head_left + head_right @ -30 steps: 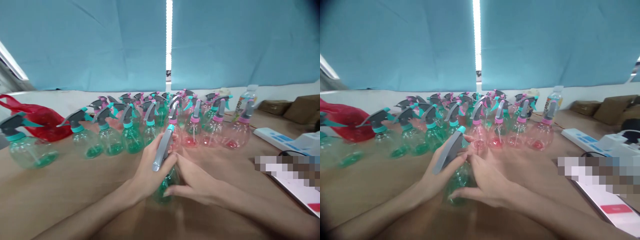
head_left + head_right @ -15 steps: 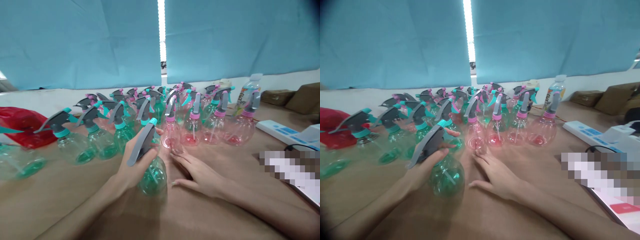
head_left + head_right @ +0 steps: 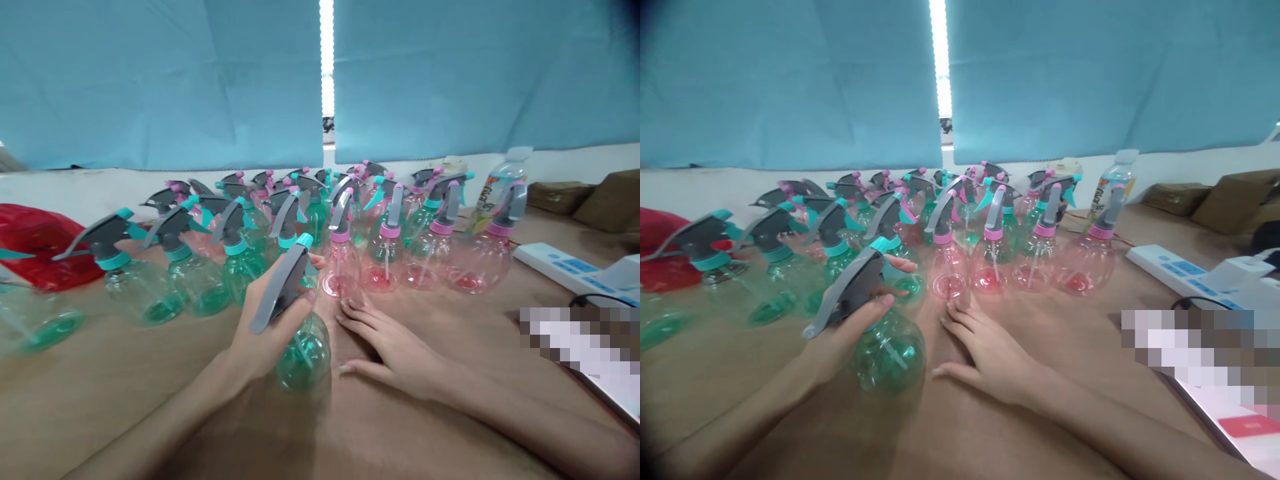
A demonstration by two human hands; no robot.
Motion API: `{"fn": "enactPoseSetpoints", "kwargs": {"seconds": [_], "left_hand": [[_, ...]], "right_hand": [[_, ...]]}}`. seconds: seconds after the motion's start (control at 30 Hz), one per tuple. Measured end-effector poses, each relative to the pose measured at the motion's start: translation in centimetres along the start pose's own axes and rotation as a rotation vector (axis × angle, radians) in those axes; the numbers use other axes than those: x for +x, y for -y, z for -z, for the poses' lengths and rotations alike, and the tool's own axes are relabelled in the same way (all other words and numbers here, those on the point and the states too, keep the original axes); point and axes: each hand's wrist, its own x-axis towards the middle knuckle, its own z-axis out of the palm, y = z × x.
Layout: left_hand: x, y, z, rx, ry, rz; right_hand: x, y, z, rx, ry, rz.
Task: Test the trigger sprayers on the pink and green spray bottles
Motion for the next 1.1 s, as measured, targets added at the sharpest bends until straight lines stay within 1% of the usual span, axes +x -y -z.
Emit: {"fn": "enactPoseSetpoints", "kwargs": {"seconds": [0.1,0.23,0.4,0.57,0.67,0.83,1.0,1.1], "left_hand": [[0.1,0.0,-0.3,0.018,-0.009,-0.018],[0.2,-0.1,-0.5,0.040,-0.005,-0.007],[0.2,0.0,-0.9,0.045,-0.032,-0.009],[0.1,-0.2,-1.1,0.087,-0.041,0.000],[0.1,-0.6,-0.9,0.057,-0.016,0.025],[0.2,-0.9,-0.8,0.021,0.062,0.037],[0.1,-0.9,-0.7,0.012,0.051,0.037],[-0.1,-0.9,-0.4,0.021,0.092,0.028]], "right_hand": [[0.0,0.0,-0.1,0.016,-0.016,-0.001],[-0.1,-0.1,-0.3,0.041,-0.030,-0.003],[-0.2,-0.2,-0.4,0.064,-0.059,0.020],[-0.2,-0.2,-0.4,0.053,-0.035,-0.001],[-0.2,-0.2,-0.3,0.048,-0.028,-0.005],[-0.2,-0.1,-0.3,0.058,-0.036,0.001],[-0.3,-0.2,-0.3,0.068,-0.032,0.013],[-0.3,-0.3,-0.4,0.048,-0.017,0.007]]}}
